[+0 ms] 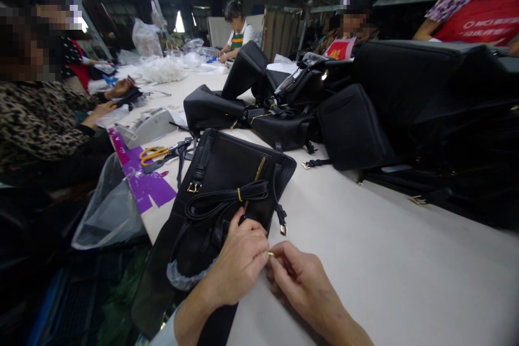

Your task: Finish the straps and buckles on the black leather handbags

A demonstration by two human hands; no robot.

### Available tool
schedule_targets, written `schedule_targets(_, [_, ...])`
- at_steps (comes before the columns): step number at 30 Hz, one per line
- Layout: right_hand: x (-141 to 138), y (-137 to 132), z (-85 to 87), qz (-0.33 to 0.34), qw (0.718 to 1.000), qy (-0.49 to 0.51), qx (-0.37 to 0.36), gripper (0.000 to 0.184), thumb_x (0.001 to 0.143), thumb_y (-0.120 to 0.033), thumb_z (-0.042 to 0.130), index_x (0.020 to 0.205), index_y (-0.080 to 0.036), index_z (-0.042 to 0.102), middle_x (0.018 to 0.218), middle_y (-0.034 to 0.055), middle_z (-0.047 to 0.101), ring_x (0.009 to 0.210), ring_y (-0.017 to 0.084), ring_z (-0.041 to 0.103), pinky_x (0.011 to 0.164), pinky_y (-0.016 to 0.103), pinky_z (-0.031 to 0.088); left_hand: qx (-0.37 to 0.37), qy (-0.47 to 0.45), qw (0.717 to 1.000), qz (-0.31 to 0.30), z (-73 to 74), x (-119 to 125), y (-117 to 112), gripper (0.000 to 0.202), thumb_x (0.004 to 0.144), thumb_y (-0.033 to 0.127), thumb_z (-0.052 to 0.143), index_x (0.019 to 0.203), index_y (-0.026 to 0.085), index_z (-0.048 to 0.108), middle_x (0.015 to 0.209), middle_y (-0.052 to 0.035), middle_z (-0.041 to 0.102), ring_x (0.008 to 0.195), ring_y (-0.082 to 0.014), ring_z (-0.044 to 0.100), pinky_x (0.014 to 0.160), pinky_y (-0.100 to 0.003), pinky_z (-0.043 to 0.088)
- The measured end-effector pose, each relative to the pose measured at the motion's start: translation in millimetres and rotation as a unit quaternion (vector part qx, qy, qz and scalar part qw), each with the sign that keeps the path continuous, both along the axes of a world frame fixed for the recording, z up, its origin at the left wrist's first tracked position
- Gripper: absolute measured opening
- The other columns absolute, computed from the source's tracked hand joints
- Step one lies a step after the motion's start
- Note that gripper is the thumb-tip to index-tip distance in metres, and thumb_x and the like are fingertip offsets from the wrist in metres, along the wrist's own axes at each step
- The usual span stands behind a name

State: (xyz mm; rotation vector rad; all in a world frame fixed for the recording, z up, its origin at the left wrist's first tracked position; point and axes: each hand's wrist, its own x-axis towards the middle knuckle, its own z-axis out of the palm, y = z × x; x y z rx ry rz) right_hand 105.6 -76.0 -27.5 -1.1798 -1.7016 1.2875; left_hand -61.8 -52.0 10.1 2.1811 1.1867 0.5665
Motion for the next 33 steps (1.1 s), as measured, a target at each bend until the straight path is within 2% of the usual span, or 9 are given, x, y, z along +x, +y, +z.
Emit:
schedule_targets(7, [4.9, 0.7, -1.5, 0.027, 0.999, 0.002, -0.035, 0.019, 0.095, -0.030, 0.039, 0.085, -0.021, 0.052, 0.060, -0.0030, 0.061, 0.045, 0.011, 0.055, 0.046, 0.021, 0.047, -0.008, 0.006, 1.000, 0.004, 0.4, 1.2, 2.1, 0.022, 0.085, 0.017, 0.040, 0.065, 0.019, 0.047, 0.075, 0.0020, 0.056, 0.098, -0.0163, 0.052, 0.116, -0.045, 0.005])
schedule_targets(13, [4.6, 1.7, 0.4, 0.036, 0.998, -0.043, 0.008, 0.018, 0.097, -0.026, 0.034, 0.089, -0.023, 0.050, 0.060, -0.0040, 0.059, 0.049, 0.012, 0.058, 0.053, 0.022, 0.048, -0.015, 0.004, 1.000, 0.012, 0.4, 3.0, 2.8, 0.024, 0.085, 0.018, 0.039, 0.063, 0.020, 0.046, 0.073, 0.0019, 0.057, 0.098, -0.0170, 0.053, 0.116, -0.046, 0.005])
schedule_targets(17, [4.9, 5.4, -1.6, 0.031, 0.998, -0.060, 0.020, 0.017, 0.096, -0.024, 0.034, 0.088, -0.023, 0.049, 0.058, -0.0053, 0.056, 0.048, 0.011, 0.057, 0.052, 0.022, 0.047, -0.032, 0.006, 0.999, 0.019, 2.2, 3.6, 3.5, 0.023, 0.082, 0.017, 0.040, 0.061, 0.020, 0.046, 0.071, 0.0021, 0.057, 0.098, -0.0169, 0.053, 0.116, -0.047, 0.004])
schedule_targets(22, [6.8, 6.9, 2.5, 0.018, 0.999, -0.019, -0.038, 0.024, 0.097, -0.032, 0.032, 0.088, -0.022, 0.052, 0.064, -0.0027, 0.058, 0.045, 0.011, 0.053, 0.042, 0.020, 0.043, -0.048, 0.006, 0.998, 0.035, 2.6, 6.8, 6.6, 0.023, 0.080, 0.016, 0.039, 0.058, 0.020, 0.046, 0.072, 0.0017, 0.060, 0.097, -0.0172, 0.055, 0.117, -0.049, 0.004])
schedule_targets(27, [4.3, 4.8, 6.4, -0.002, 0.995, -0.037, 0.089, 0.015, 0.095, -0.029, 0.044, 0.095, -0.022, 0.057, 0.065, -0.0024, 0.059, 0.057, 0.013, 0.056, 0.058, 0.024, 0.046, -0.043, 0.029, 0.998, 0.032, 0.4, 9.4, 8.0, 0.025, 0.083, 0.016, 0.039, 0.058, 0.020, 0.045, 0.072, 0.0015, 0.060, 0.098, -0.0175, 0.055, 0.116, -0.050, 0.006])
schedule_targets(30, [3.7, 4.7, 3.1, 0.000, 0.995, -0.041, 0.085, 0.016, 0.096, -0.028, 0.043, 0.090, -0.022, 0.057, 0.062, -0.0029, 0.059, 0.053, 0.012, 0.057, 0.056, 0.023, 0.045, -0.035, 0.046, 0.998, 0.007, 2.7, 6.0, 7.1, 0.026, 0.085, 0.013, 0.038, 0.063, 0.019, 0.049, 0.079, 0.0010, 0.061, 0.102, -0.0167, 0.053, 0.117, -0.049, 0.004])
schedule_targets(33, [6.0, 4.1, 0.9, 0.019, 0.997, -0.036, 0.062, 0.018, 0.098, -0.029, 0.042, 0.093, -0.021, 0.057, 0.066, -0.0013, 0.064, 0.055, 0.012, 0.061, 0.057, 0.022, 0.048, -0.047, 0.057, 0.997, -0.019, 8.7, 1.3, 6.7, 0.023, 0.086, 0.012, 0.041, 0.069, 0.020, 0.054, 0.085, 0.0010, 0.061, 0.106, -0.0161, 0.051, 0.118, -0.049, 0.002])
